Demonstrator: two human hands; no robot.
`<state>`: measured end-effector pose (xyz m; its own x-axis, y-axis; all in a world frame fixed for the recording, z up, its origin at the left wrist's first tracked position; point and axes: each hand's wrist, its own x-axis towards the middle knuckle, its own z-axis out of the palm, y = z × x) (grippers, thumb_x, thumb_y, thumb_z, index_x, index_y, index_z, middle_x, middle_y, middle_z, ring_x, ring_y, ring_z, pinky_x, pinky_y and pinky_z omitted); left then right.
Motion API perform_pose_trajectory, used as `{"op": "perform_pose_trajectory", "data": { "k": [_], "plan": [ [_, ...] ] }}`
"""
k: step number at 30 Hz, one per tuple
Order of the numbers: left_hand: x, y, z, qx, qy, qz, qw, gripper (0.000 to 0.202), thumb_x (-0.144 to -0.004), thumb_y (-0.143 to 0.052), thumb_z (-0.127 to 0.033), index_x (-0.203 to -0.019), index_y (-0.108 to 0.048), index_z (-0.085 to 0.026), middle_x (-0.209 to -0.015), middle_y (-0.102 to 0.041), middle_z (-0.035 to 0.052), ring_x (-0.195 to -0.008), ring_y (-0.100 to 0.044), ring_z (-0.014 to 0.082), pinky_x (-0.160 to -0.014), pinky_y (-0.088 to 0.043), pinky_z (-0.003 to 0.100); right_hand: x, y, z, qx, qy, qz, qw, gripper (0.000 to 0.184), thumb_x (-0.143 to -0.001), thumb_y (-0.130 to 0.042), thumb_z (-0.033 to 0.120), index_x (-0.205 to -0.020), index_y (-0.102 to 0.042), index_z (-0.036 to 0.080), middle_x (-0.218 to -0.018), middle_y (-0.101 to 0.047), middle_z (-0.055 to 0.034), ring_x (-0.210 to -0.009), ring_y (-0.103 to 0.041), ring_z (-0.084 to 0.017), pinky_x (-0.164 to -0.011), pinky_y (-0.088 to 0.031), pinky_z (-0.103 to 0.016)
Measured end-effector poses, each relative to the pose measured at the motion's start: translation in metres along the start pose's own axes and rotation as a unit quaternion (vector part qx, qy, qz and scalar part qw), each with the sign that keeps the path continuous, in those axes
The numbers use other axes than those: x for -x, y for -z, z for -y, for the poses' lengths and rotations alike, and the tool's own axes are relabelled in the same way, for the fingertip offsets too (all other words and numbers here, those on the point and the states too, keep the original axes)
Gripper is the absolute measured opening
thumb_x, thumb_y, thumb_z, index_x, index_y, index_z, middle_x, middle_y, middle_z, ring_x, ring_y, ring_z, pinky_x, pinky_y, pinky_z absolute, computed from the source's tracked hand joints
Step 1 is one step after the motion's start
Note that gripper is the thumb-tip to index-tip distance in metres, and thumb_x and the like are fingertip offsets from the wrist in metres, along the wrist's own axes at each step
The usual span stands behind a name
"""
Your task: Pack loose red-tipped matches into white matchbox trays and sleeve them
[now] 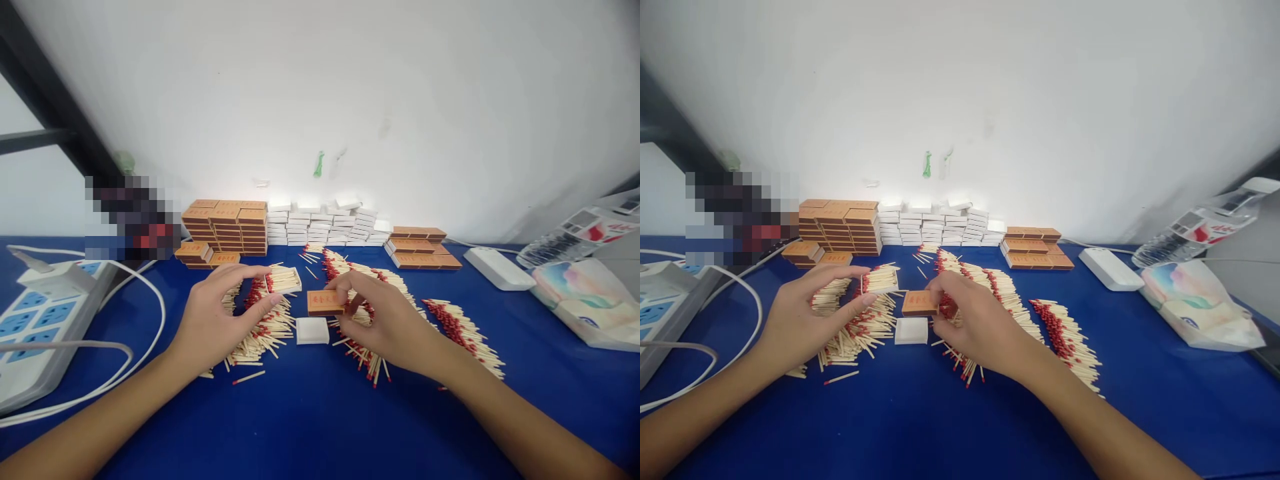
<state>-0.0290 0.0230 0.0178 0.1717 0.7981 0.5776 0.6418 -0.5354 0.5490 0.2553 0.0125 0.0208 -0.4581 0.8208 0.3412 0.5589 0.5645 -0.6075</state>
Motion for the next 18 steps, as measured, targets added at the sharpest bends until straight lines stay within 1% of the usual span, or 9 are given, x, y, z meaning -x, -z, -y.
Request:
{"op": "perform_pose_trajectory", "data": {
  "k": [3, 6, 10, 13, 18],
  "plan": [
    [0.0000, 0.0009, -0.0024, 0.003, -0.005, 0.001, 1.000, 0.030, -0.089, -0.081, -0.045, -0.113, -0.077, -0.028, -0.111, -0.080, -0.0004, -0.102, -0.074, 0.0204, -0.096, -0.056, 0.033, -0.0019, -0.0002, 0.0020, -0.087, -0.009, -0.022, 0.996, 0.027, -0.081, -0.062, 0.003, -0.091, -0.051, 0.025, -0.113, -0.068, -0.0008, -0.088, -0.063, -0.015, -0.073, -0.055, -0.029],
    [0.0001, 0.0013, -0.0049, 0.008, -0.012, 0.003, 1.000, 0.030, -0.088, -0.082, -0.043, -0.114, -0.077, -0.028, -0.112, -0.080, 0.0001, -0.102, -0.074, 0.0201, -0.097, -0.056, 0.032, -0.0032, -0.0022, 0.0025, -0.133, -0.007, -0.059, 0.989, 0.024, -0.084, -0.065, 0.005, -0.086, -0.052, 0.025, -0.112, -0.066, -0.0025, -0.099, -0.064, -0.018, -0.076, -0.058, -0.030],
    [0.0011, 0.0007, -0.0076, 0.023, -0.030, 0.011, 0.999, 0.030, -0.089, -0.082, -0.040, -0.115, -0.076, -0.028, -0.113, -0.080, 0.0001, -0.105, -0.074, 0.0198, -0.097, -0.057, 0.032, -0.0030, -0.0067, 0.0054, -0.142, 0.000, -0.097, 0.985, 0.022, -0.084, -0.067, 0.007, -0.081, -0.055, 0.024, -0.112, -0.064, -0.0040, -0.108, -0.064, -0.019, -0.082, -0.060, -0.033],
    [0.0017, -0.0003, -0.0081, 0.032, -0.035, 0.016, 0.999, 0.029, -0.088, -0.083, -0.038, -0.115, -0.076, -0.028, -0.113, -0.080, 0.0001, -0.103, -0.074, 0.0194, -0.097, -0.058, 0.032, -0.0025, -0.0090, 0.0079, -0.147, -0.007, -0.101, 0.984, 0.020, -0.083, -0.067, 0.006, -0.082, -0.057, 0.023, -0.114, -0.062, -0.0047, -0.108, -0.064, -0.019, -0.083, -0.060, -0.033],
    [0.0028, -0.0012, -0.0063, 0.052, -0.017, 0.027, 0.998, 0.030, -0.086, -0.084, -0.038, -0.113, -0.077, -0.027, -0.113, -0.080, 0.0017, -0.102, -0.075, 0.0212, -0.095, -0.060, 0.034, -0.0025, -0.0094, 0.0103, -0.170, -0.025, -0.101, 0.980, 0.019, -0.084, -0.069, 0.009, -0.082, -0.058, 0.024, -0.112, -0.061, -0.0055, -0.106, -0.064, -0.020, -0.086, -0.061, -0.035]
  ]
}}
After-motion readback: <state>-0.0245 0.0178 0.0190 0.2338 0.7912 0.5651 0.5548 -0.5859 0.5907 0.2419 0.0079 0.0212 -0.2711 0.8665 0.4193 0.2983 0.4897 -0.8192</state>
